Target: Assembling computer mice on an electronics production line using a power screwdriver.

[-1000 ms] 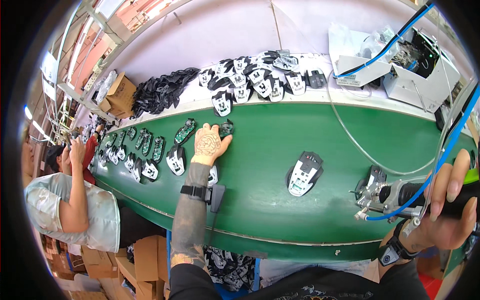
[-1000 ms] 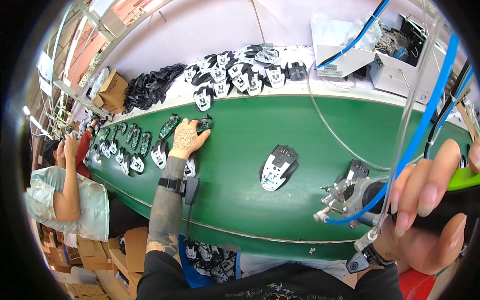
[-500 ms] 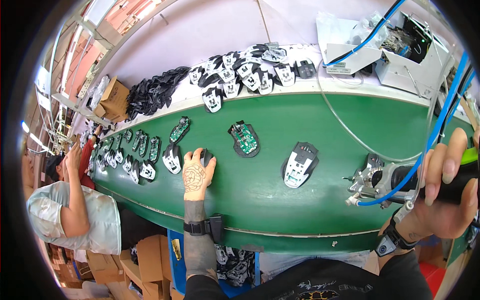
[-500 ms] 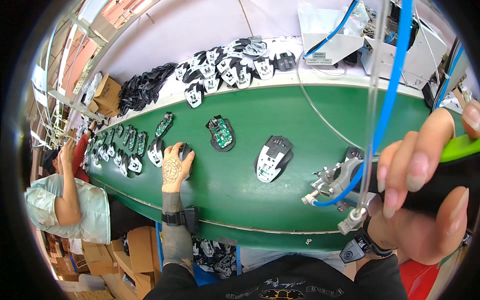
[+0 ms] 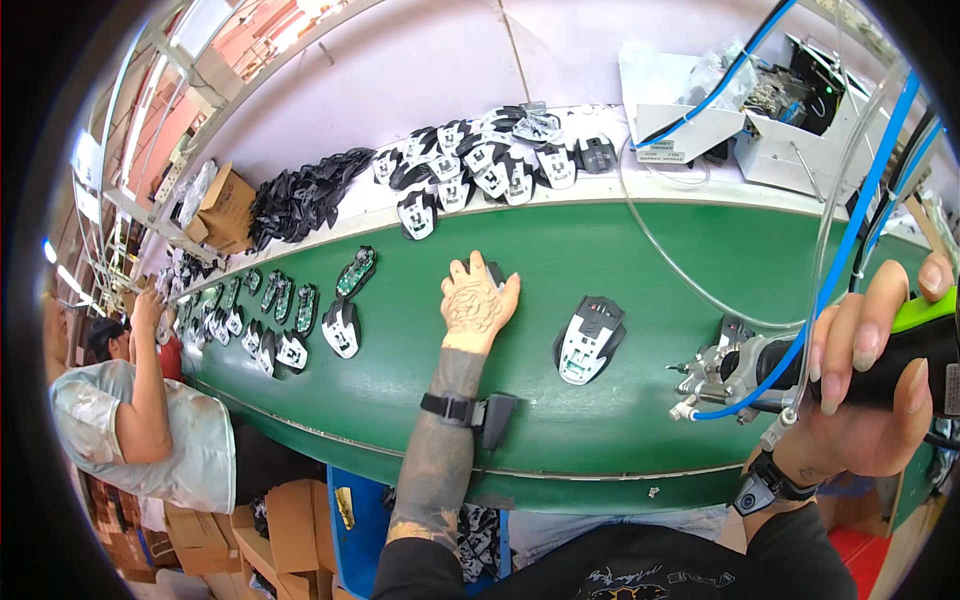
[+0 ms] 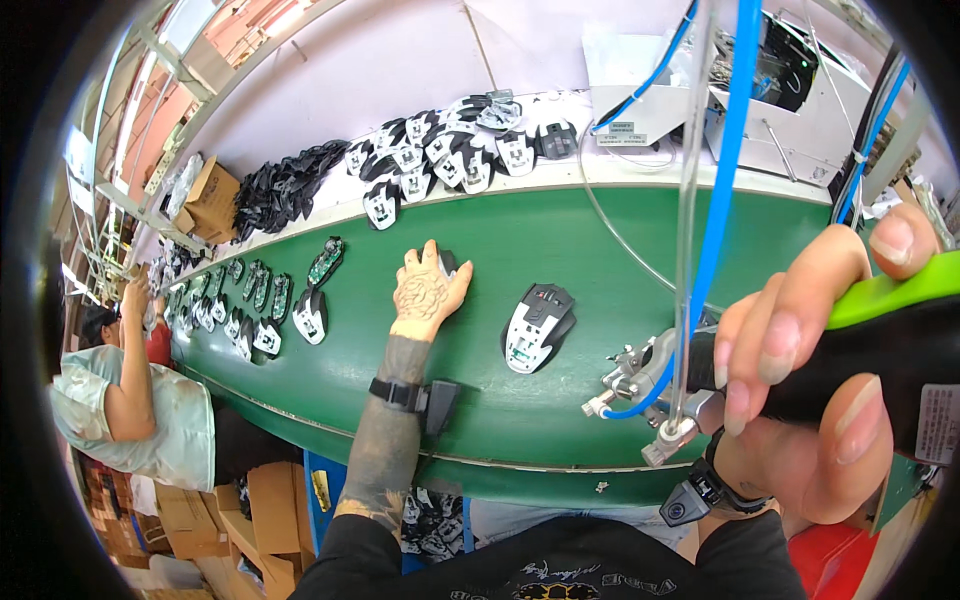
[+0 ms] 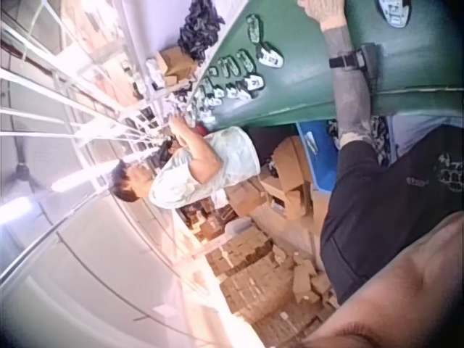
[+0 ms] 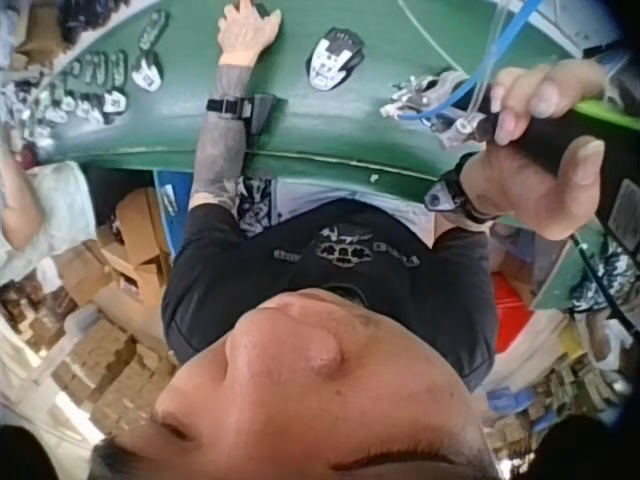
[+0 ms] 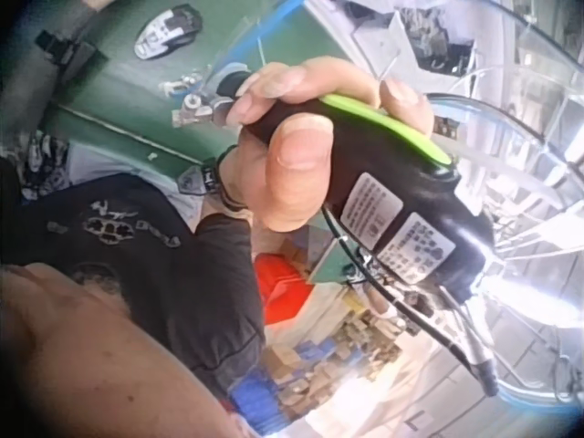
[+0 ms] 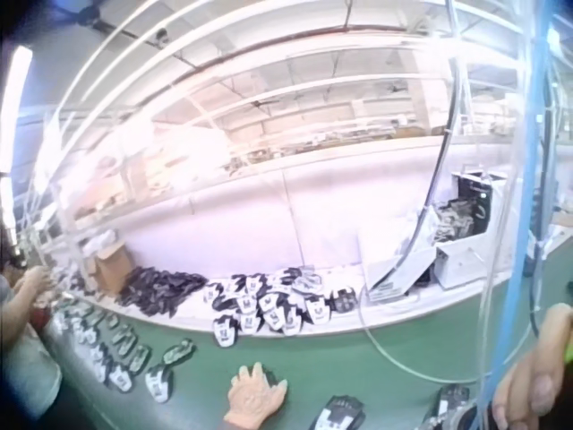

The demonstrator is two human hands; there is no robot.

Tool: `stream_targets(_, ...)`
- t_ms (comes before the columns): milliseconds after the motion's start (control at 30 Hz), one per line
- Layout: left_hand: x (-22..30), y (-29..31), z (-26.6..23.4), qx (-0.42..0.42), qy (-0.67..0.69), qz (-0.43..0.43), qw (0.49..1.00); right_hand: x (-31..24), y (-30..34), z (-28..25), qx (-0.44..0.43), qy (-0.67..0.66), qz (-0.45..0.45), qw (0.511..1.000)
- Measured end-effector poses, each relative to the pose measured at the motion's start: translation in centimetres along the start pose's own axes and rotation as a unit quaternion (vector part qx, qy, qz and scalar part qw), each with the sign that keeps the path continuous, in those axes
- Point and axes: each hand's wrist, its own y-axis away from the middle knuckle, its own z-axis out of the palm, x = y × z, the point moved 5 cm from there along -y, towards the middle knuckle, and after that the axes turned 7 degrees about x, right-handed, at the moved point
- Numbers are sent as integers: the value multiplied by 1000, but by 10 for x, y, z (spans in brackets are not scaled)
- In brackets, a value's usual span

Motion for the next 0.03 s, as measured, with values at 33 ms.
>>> stream_targets(33,-7,2,2,4,54,22,998,3,-2,1,-30,-15,-31,999)
